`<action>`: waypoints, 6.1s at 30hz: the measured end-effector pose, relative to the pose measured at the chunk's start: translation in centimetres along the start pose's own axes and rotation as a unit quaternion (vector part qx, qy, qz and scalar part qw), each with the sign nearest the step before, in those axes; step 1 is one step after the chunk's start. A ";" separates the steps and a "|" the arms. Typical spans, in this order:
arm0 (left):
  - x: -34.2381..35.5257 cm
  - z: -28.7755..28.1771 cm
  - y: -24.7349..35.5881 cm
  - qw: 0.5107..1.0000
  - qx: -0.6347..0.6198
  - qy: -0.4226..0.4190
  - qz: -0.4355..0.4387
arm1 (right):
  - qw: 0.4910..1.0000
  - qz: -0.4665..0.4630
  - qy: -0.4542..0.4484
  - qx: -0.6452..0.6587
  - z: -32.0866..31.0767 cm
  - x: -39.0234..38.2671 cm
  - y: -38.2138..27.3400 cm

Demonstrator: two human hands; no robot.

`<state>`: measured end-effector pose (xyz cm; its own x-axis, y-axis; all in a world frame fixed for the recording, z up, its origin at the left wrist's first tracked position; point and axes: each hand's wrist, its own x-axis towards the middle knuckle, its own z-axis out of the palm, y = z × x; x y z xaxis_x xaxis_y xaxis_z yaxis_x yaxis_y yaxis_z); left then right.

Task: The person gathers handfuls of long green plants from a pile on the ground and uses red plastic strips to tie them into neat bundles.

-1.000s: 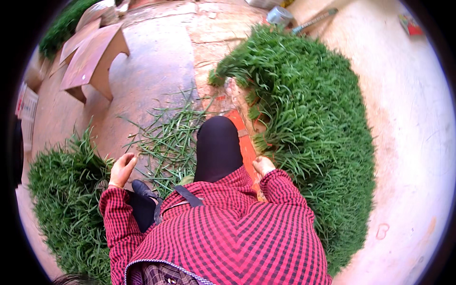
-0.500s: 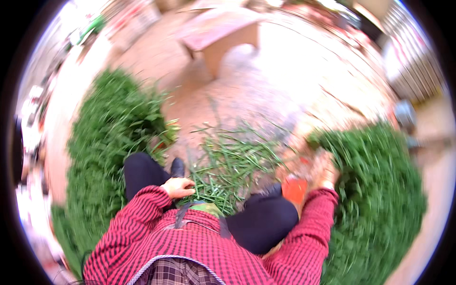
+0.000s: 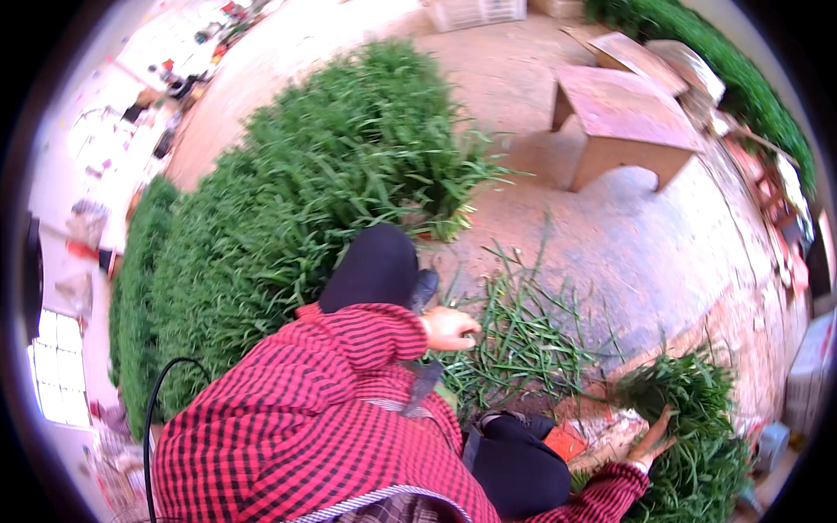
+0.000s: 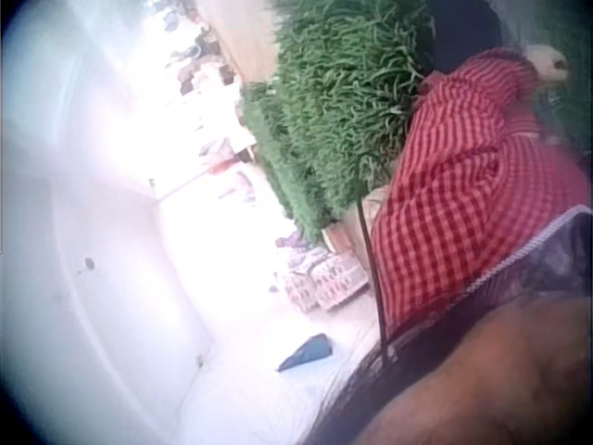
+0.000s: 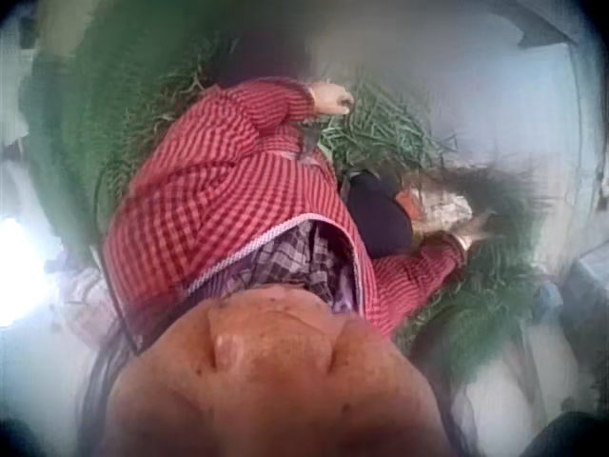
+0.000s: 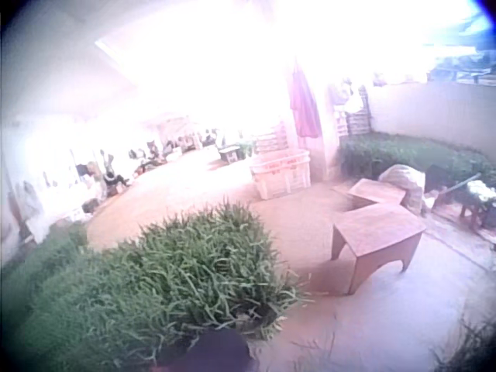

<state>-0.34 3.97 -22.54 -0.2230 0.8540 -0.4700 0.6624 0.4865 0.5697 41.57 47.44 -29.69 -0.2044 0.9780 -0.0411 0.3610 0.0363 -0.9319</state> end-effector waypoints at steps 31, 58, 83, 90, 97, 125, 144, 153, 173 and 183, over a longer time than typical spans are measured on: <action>-11.5 -14.4 2.6 0.333 -0.890 0.149 0.275 | 0.885 -0.037 -0.463 0.017 20.0 -31.8 -40.8; -12.2 -13.7 -1.0 0.406 -0.862 0.173 0.250 | 0.821 -0.149 -0.534 -0.137 20.2 -34.9 -41.0; -12.7 -14.0 -1.2 0.446 -0.829 0.182 0.285 | 0.835 -0.279 -0.449 -0.150 25.1 -36.2 -40.4; -12.6 -15.1 -4.8 0.389 -0.840 0.109 0.362 | 0.771 -0.255 -0.485 -0.324 17.8 -32.7 -35.2; -12.4 -14.5 -4.6 0.410 -0.837 0.185 0.312 | 0.856 -0.340 -0.342 -0.185 21.4 -35.9 -41.7; -13.3 -14.5 -4.7 0.395 -0.837 0.211 0.314 | 0.776 -0.518 -0.302 -0.196 23.7 -36.4 -41.5; -13.0 -14.0 -3.4 0.382 -0.844 0.187 0.326 | 0.844 -0.379 -0.324 -0.196 24.2 -37.2 -41.1; -12.9 -13.6 -4.3 0.377 -0.841 0.186 0.341 | 0.891 -0.244 -0.367 -0.106 24.8 -37.1 -40.4; -15.2 -15.7 -4.6 0.429 -0.797 0.299 0.302 | 0.821 -0.450 -0.241 -0.254 20.2 -34.3 -38.7; -14.3 -14.9 -3.4 0.391 -0.844 0.275 0.243 | 0.712 -0.569 -0.248 -0.328 25.4 -35.8 -40.4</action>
<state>-10.04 -7.18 -7.74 -0.7925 0.6050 -0.0776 -0.5893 -0.7268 0.3528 11.22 5.79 0.28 -0.9416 0.0529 0.3325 0.0200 0.9947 -0.1013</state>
